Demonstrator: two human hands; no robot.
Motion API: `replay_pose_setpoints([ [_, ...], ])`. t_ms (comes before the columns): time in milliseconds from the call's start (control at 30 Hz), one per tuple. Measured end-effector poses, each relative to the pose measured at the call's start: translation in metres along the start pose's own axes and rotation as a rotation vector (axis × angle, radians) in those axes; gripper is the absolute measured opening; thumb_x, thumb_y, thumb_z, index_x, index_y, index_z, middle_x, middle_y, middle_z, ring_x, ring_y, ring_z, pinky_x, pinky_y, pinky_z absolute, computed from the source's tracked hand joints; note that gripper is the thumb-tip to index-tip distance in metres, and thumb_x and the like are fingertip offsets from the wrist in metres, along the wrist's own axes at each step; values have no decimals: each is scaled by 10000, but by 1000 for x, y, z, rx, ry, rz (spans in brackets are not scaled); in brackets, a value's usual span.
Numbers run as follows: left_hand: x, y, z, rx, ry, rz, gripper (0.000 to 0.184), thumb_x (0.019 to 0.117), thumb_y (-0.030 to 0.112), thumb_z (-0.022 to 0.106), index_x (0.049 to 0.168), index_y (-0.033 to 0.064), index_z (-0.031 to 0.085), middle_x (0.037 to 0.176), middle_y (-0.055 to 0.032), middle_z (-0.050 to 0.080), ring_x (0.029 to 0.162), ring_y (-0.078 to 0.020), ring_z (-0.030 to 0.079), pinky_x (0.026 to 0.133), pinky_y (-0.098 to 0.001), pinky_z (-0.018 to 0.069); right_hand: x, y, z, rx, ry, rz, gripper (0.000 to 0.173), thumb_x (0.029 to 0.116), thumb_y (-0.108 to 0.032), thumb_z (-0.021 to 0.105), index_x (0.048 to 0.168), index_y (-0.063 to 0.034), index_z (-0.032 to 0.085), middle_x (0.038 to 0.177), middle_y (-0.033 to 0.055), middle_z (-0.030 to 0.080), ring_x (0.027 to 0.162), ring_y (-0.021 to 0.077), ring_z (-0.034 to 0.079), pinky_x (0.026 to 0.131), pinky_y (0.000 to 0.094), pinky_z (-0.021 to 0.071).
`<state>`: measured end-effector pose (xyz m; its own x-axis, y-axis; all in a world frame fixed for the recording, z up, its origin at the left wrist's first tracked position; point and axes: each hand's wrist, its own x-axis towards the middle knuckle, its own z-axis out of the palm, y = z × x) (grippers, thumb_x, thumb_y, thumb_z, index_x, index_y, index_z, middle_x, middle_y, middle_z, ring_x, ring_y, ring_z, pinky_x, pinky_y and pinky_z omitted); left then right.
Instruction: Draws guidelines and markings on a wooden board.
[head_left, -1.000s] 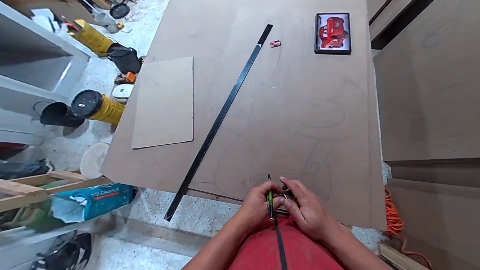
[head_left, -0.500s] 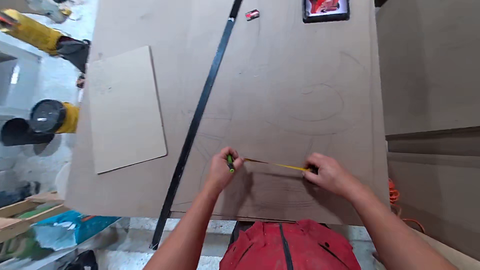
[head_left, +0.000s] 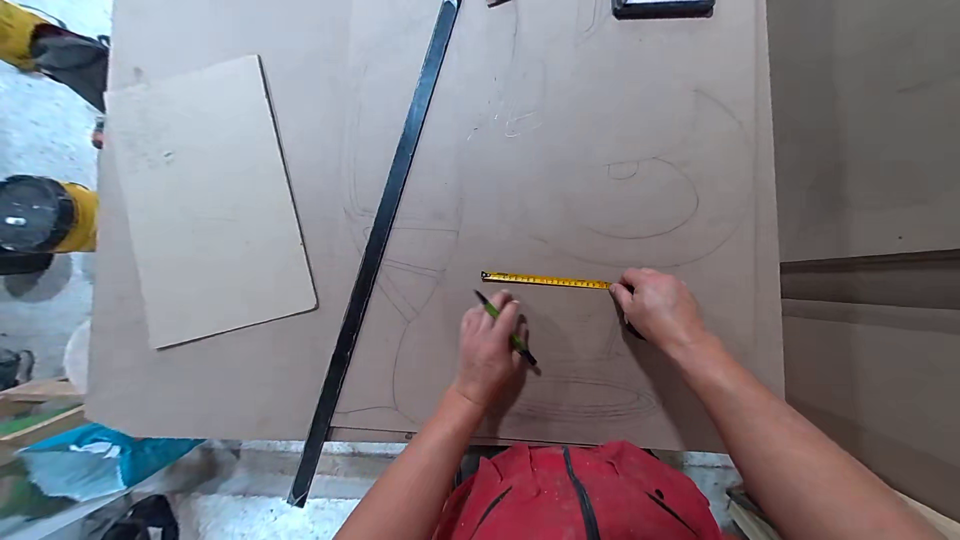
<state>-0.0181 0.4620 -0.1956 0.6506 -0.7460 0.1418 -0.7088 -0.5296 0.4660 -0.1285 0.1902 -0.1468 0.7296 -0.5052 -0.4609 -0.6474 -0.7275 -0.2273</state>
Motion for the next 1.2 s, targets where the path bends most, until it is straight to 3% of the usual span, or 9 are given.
replay_pose_setpoints([
  [67, 1, 4, 12, 6, -22, 80, 387, 1019, 302, 574, 1351, 117, 649, 1556, -95, 506, 1474, -260, 431, 1217, -521, 334, 2, -1, -2, -15, 2, 1, 295, 1041, -379, 578, 941, -138, 716, 918, 74, 701, 883, 285, 702, 723, 535, 561],
  [167, 10, 5, 23, 5, -18, 79, 410, 1028, 304, 552, 1381, 111, 629, 1601, -84, 457, 1524, -231, 355, 1276, -507, 236, 5, -1, -3, -27, 2, 6, 296, 1038, -385, 582, 931, -146, 720, 913, 68, 715, 881, 287, 708, 732, 543, 566],
  [367, 13, 4, 24, 18, -41, 49, 439, 1055, 329, 491, 1403, 86, 606, 1618, -60, 436, 1536, -189, 329, 1291, -455, 227, 6, -1, -3, -20, 0, -2, 295, 1038, -377, 587, 922, -139, 715, 899, 91, 711, 871, 310, 706, 717, 567, 563],
  [1067, 14, 3, 26, -39, -12, 38, 422, 1050, 326, 512, 1383, 88, 615, 1601, -54, 462, 1536, -177, 329, 1291, -449, 233, 12, -3, -5, -60, -33, 24, 299, 1038, -400, 579, 957, -158, 735, 954, 77, 731, 910, 308, 713, 738, 568, 564],
  [1133, 16, 2, 22, -129, 5, 21, 409, 1043, 286, 543, 1389, 82, 616, 1578, -55, 493, 1522, -180, 357, 1281, -454, 264, 12, -6, -9, -63, -69, 53, 295, 1038, -410, 577, 966, -173, 738, 958, 71, 735, 919, 304, 715, 742, 567, 565],
  [1200, 21, -1, 9, -303, 33, -45, 406, 1049, 222, 542, 1427, 86, 594, 1537, -50, 540, 1475, -181, 437, 1235, -450, 365, 13, -8, -12, -50, -84, 68, 289, 1038, -408, 578, 963, -178, 737, 939, 73, 734, 909, 304, 715, 728, 565, 563],
])
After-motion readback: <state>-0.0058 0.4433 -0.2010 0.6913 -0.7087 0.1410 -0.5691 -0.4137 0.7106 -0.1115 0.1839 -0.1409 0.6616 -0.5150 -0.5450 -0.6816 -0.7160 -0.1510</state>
